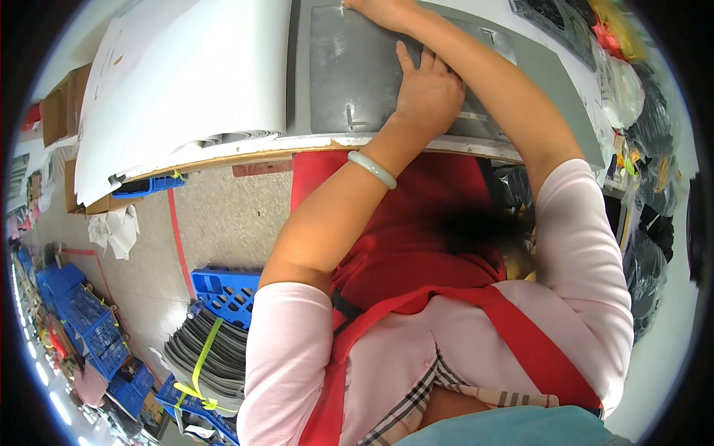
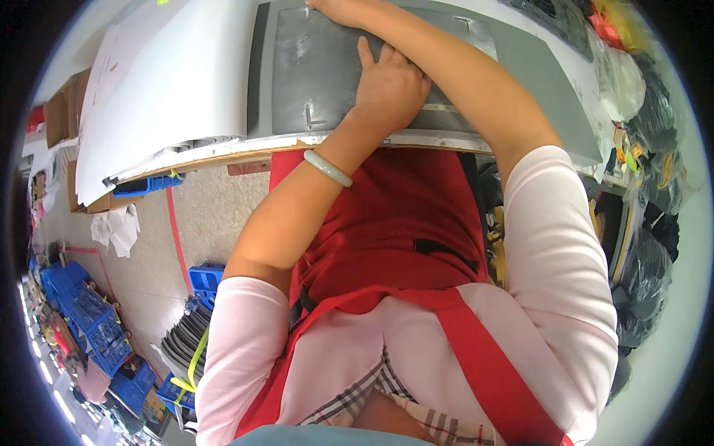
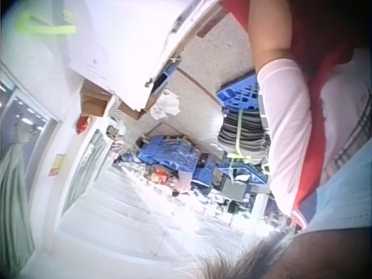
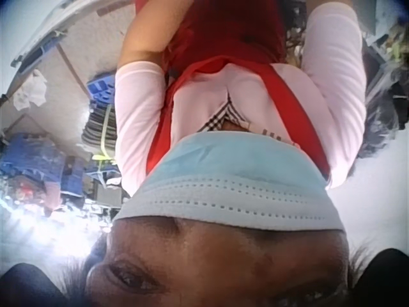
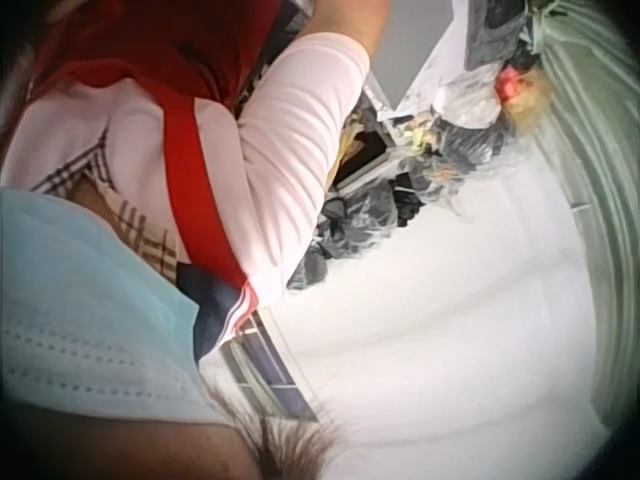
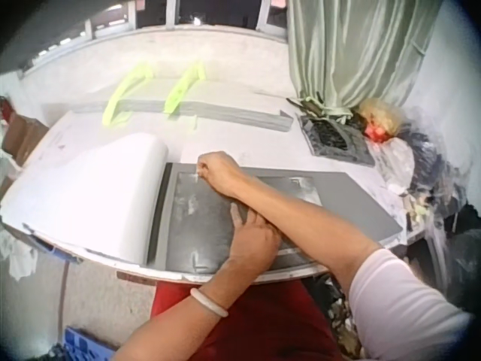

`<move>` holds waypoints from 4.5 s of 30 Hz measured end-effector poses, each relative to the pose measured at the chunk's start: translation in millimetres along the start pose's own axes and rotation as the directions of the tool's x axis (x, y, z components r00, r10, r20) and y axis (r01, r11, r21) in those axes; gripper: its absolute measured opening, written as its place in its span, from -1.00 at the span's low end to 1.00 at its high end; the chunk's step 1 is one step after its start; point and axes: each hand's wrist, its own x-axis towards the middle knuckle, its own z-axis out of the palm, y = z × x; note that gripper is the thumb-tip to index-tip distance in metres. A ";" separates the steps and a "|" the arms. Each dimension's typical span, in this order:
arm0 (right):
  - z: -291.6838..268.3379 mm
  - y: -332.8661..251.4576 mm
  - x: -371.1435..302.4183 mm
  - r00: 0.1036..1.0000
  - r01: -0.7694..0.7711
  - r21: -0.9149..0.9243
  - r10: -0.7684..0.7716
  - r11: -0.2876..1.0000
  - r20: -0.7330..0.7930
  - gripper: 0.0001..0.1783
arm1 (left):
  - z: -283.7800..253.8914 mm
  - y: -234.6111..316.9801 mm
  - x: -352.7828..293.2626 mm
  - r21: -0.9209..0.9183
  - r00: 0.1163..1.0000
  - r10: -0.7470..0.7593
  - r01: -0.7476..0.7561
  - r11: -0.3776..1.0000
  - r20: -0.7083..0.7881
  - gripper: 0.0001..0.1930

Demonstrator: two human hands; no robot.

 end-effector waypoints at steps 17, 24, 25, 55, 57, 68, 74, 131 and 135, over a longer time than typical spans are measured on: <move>5.1 -1.0 13.0 0.930 -0.368 0.160 0.362 0.916 0.068 -0.91 | -1.7 0.7 1.4 -0.063 0.999 0.004 -0.007 0.998 -0.051 -0.48; -10.4 -34.3 -26.5 0.906 -0.424 0.421 0.380 0.802 0.189 -0.87 | 7.1 -3.9 -0.7 -0.051 0.989 -0.024 0.016 0.999 -0.149 -0.48; -15.0 -39.4 -44.6 0.908 -0.419 0.431 0.364 0.799 0.208 -0.87 | 3.5 -3.0 0.8 -0.044 0.999 -0.011 0.009 0.999 -0.052 -0.49; -9.8 -132.8 -153.1 0.999 0.035 -0.513 -0.024 0.858 0.028 -0.69 | -6.9 0.3 3.7 -0.081 0.998 -0.052 0.054 0.995 0.024 -0.59; -14.5 -144.5 -151.2 0.998 0.023 -0.595 0.020 0.804 0.065 -0.69 | -7.2 0.2 7.2 -0.110 0.995 -0.069 0.076 0.991 0.066 -0.59; -91.3 -10.7 -188.9 0.945 -0.282 0.293 0.317 0.914 -0.079 -0.75 | 10.7 0.2 4.2 -0.222 0.992 -0.029 0.000 0.975 -0.124 -0.61; -114.1 142.5 -254.1 0.737 -0.584 0.168 0.605 0.794 -0.301 -0.66 | -3.7 -1.4 2.7 -0.153 0.999 -0.042 0.042 0.987 0.000 -0.65; -102.1 128.2 -247.4 0.767 -0.162 0.914 0.630 0.371 -0.120 -0.85 | -117.9 -52.0 -50.1 -0.362 0.919 0.154 -0.013 0.932 0.363 -0.81; -102.8 125.1 -247.3 0.771 -0.168 0.906 0.625 0.388 -0.125 -0.86 | -118.6 -47.1 -48.3 -0.409 0.941 0.139 -0.001 0.913 0.309 -0.79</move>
